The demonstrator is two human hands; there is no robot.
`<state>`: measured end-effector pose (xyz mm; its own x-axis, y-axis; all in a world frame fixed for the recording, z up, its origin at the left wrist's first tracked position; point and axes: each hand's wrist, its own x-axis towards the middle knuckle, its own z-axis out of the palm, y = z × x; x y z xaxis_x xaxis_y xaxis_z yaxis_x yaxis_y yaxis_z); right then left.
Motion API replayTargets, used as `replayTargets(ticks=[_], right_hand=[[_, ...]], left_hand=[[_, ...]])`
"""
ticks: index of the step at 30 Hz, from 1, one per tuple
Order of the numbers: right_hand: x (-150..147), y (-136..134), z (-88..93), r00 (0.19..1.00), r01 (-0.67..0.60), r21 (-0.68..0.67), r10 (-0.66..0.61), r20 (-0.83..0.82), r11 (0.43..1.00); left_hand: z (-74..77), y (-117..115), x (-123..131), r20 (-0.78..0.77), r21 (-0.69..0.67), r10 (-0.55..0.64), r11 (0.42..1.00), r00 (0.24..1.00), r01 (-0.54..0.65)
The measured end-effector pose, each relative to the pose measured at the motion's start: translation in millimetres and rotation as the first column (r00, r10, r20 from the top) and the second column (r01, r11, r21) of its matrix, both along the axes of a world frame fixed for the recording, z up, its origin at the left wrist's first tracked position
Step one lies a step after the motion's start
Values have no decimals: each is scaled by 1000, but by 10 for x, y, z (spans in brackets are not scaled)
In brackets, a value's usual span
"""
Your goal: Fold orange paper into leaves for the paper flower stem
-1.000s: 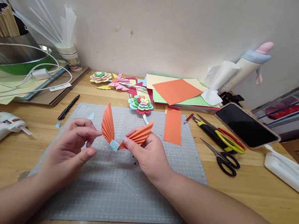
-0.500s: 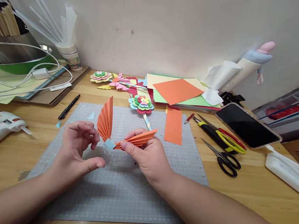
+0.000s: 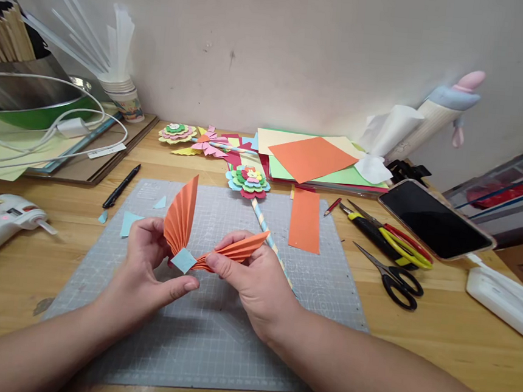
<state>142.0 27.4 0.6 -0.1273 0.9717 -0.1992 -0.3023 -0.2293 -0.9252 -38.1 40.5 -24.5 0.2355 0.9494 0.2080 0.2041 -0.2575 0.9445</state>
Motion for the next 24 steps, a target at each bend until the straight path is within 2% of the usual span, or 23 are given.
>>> replayTargets(ticks=[7, 12, 24], right_hand=[[19, 15, 14, 998, -21, -83, 15, -65, 996], [37, 30, 18, 994, 2, -140, -18, -112, 990], [65, 42, 26, 992, -5, -135, -12, -124, 991]], left_hand=[[3, 51, -21, -65, 62, 42, 997, 997, -38], [18, 80, -40, -37, 94, 62, 994, 997, -58], [45, 120, -36, 50, -13, 126, 992, 991, -125]])
